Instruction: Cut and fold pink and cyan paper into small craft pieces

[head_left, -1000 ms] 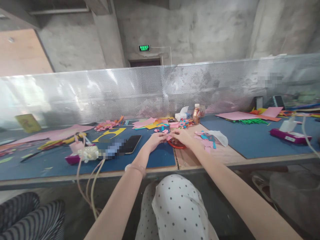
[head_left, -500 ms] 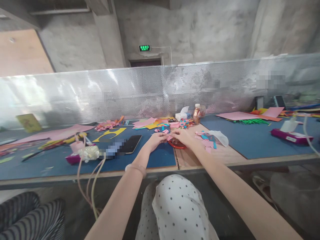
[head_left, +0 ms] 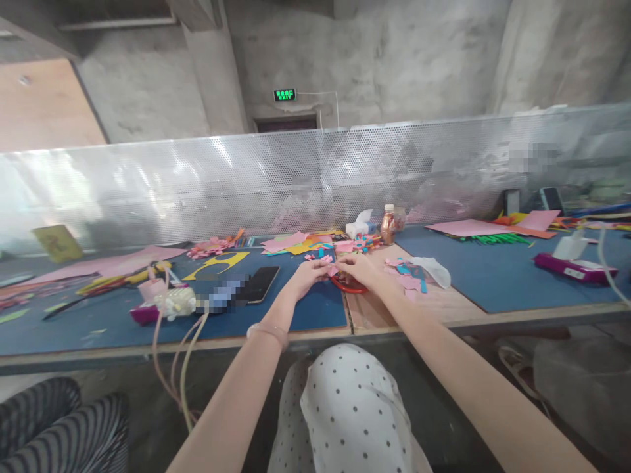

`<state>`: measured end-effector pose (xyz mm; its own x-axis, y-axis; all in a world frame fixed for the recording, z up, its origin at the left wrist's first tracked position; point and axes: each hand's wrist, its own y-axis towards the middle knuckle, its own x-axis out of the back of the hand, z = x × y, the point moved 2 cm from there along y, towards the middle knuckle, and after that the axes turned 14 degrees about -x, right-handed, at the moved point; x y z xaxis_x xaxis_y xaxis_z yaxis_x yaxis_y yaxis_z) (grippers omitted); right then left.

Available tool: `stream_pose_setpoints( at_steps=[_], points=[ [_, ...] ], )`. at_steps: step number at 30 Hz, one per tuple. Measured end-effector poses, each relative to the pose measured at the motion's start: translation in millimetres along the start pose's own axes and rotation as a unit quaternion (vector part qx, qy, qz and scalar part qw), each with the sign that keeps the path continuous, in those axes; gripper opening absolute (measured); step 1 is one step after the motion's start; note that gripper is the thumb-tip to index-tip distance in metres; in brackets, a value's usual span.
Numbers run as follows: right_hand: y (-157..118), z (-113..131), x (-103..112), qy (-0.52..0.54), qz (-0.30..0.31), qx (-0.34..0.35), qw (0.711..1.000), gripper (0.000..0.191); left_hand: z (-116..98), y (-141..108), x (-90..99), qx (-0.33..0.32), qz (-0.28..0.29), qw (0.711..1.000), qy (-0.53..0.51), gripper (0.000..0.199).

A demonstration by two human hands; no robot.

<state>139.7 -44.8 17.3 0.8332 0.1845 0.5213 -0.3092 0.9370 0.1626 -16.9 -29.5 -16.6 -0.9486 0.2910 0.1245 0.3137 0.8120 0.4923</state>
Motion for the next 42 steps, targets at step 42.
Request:
stream_pose_setpoints(
  at_steps=[42],
  points=[
    [2.5,-6.0,-2.0,-0.352,-0.19,0.114,0.909,0.027,-12.5,-3.4,-2.2,-0.009,-0.065,0.997,-0.029,0.018]
  ],
)
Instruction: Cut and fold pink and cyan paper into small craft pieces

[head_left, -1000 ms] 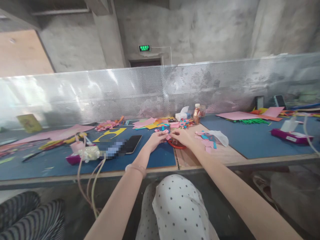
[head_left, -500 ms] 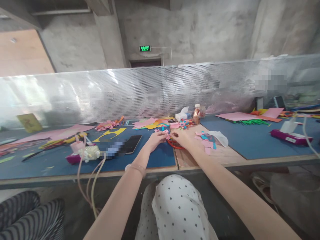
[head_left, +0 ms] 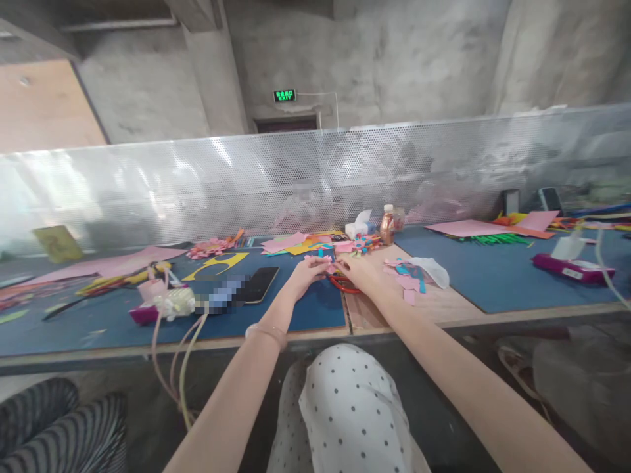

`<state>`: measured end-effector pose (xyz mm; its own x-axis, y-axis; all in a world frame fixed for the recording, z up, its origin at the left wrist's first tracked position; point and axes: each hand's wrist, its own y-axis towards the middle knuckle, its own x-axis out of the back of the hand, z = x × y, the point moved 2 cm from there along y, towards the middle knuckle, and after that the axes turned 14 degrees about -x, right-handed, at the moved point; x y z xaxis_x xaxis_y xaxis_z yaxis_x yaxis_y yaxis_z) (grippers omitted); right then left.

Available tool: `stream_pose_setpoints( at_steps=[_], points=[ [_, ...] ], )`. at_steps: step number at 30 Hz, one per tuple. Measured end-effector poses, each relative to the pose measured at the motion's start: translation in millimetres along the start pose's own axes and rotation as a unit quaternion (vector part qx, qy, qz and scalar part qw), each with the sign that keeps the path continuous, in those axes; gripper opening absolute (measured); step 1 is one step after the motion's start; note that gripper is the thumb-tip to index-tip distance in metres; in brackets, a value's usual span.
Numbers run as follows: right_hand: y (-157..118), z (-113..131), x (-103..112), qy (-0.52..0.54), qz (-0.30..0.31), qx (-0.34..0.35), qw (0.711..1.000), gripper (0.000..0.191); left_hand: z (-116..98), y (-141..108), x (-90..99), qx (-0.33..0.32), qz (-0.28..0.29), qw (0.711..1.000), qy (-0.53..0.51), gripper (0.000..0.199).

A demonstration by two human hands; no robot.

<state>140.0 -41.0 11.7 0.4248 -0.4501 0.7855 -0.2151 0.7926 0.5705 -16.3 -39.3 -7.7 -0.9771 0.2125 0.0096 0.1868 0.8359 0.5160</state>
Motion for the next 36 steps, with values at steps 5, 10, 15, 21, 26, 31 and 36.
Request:
stream_pose_setpoints(
  at_steps=[5,10,15,21,26,31,36],
  points=[
    [0.7,-1.4,-3.6,-0.013,0.0,0.002,1.0,0.028,1.2,0.1,0.7,0.003,-0.004,1.0,0.004,0.021],
    [-1.7,1.8,0.3,0.002,0.001,-0.008,1.0,0.028,2.1,0.6,1.2,0.002,-0.001,1.0,0.013,0.018],
    [-2.6,4.1,3.2,0.054,-0.005,-0.034,0.998,0.03,0.0,1.3,2.3,-0.004,-0.015,0.999,0.034,0.02],
    [-0.4,4.0,0.3,0.125,0.04,-0.033,0.991,0.025,-3.5,1.7,1.2,-0.017,-0.024,0.998,0.047,0.021],
    [-1.5,6.4,4.2,0.182,0.094,-0.029,0.978,0.026,-3.4,1.5,0.0,-0.027,-0.018,0.998,0.057,0.024],
    [-3.5,8.9,8.1,0.222,0.125,-0.045,0.966,0.025,-2.1,1.8,-0.9,-0.038,-0.02,0.996,0.074,0.019],
    [-4.2,9.1,9.6,0.239,0.134,-0.059,0.96,0.025,-2.0,1.5,-1.8,-0.033,-0.015,0.997,0.074,0.019]
  ],
)
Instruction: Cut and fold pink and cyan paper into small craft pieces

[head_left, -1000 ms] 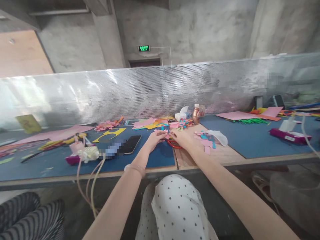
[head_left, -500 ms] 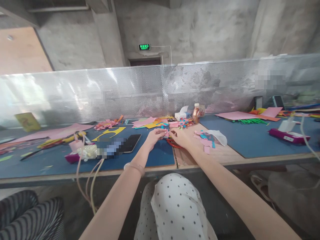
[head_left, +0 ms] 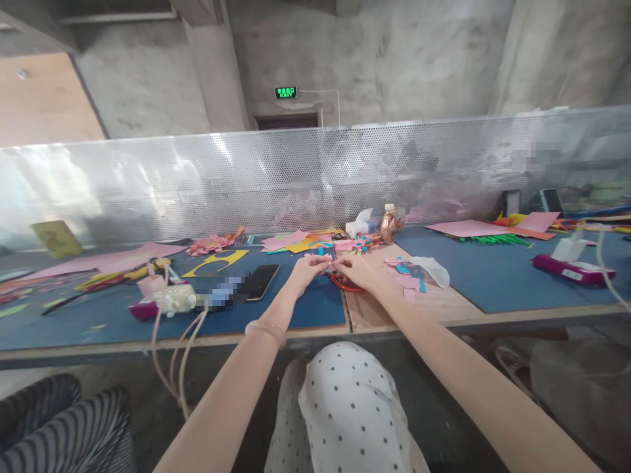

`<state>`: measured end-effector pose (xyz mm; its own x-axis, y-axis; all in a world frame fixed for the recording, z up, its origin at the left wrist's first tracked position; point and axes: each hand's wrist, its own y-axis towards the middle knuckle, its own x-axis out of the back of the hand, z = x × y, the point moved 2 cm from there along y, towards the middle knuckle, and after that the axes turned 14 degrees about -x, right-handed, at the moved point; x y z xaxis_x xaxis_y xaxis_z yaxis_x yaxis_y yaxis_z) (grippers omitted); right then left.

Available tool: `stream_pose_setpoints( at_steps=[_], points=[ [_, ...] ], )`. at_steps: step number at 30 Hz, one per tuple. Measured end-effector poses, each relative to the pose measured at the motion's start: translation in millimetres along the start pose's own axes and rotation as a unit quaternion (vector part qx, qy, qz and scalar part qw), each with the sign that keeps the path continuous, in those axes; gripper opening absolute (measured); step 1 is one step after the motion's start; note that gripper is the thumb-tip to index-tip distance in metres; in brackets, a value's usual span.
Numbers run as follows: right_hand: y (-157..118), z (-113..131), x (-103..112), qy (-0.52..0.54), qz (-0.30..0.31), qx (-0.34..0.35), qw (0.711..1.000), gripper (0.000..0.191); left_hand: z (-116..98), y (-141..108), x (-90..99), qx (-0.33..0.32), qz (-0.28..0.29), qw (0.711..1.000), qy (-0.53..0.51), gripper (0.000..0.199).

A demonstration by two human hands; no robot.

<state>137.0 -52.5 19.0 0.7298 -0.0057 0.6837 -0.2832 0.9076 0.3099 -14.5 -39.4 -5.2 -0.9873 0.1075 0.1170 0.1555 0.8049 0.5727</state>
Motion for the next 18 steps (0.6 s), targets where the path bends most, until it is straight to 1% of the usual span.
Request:
stream_pose_setpoints(
  at_steps=[9,18],
  points=[
    [-2.0,3.3,1.9,-0.002,0.008,-0.01,1.0,0.021,0.9,-1.1,0.3,0.005,0.015,1.0,-0.015,0.021],
    [-3.9,5.4,3.1,-0.013,0.008,-0.017,1.0,0.022,2.9,-0.7,1.1,0.005,0.019,1.0,-0.012,0.023]
  ],
)
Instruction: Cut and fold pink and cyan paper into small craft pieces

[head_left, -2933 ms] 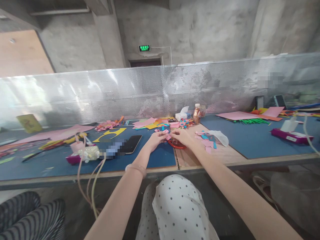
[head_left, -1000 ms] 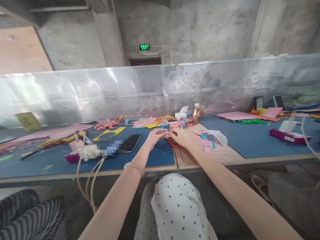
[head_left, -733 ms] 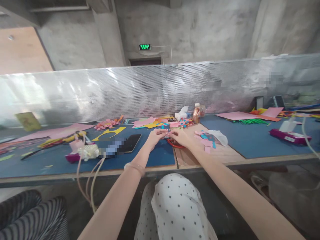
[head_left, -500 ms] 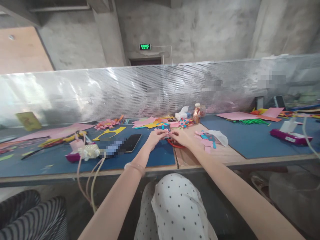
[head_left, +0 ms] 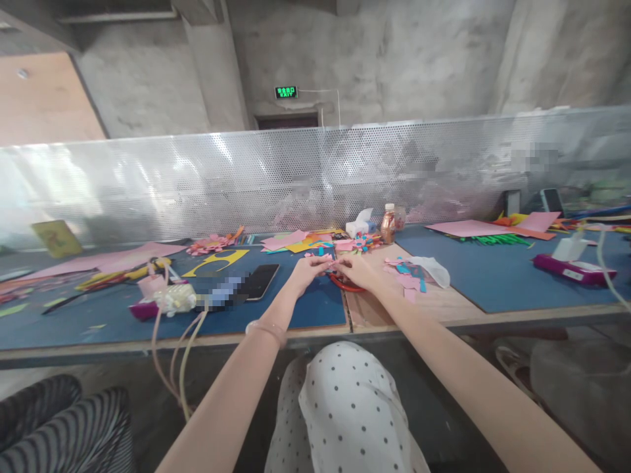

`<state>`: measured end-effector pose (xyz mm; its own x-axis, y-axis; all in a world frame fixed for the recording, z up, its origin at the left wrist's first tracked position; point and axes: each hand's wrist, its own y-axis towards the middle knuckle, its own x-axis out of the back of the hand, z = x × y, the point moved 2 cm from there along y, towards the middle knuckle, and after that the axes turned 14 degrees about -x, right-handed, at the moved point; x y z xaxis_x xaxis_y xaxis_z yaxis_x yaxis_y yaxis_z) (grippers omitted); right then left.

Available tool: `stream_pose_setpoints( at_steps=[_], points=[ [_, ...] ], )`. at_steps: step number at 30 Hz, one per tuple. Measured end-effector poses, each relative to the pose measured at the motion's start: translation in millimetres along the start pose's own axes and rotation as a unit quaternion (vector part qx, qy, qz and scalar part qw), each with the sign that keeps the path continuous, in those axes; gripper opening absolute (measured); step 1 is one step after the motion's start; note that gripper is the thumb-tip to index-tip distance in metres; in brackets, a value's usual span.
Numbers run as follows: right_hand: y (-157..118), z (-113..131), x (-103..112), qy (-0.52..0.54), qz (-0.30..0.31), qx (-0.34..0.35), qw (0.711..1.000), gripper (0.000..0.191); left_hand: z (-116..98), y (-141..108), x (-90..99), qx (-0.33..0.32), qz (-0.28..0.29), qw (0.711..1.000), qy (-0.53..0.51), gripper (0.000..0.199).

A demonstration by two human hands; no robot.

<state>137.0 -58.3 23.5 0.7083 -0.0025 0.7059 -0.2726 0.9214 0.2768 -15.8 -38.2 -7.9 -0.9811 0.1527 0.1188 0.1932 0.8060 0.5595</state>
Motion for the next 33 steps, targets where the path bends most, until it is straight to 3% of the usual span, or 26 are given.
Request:
stream_pose_setpoints(
  at_steps=[9,33],
  points=[
    [0.8,1.5,0.9,-0.007,-0.003,0.003,1.0,0.022,-3.6,-1.8,-0.8,0.001,-0.003,1.0,-0.021,0.04],
    [4.2,-4.5,-2.4,-0.022,-0.006,0.012,1.0,0.025,-0.2,-0.5,-0.3,0.011,-0.003,1.0,-0.013,0.038]
  ],
)
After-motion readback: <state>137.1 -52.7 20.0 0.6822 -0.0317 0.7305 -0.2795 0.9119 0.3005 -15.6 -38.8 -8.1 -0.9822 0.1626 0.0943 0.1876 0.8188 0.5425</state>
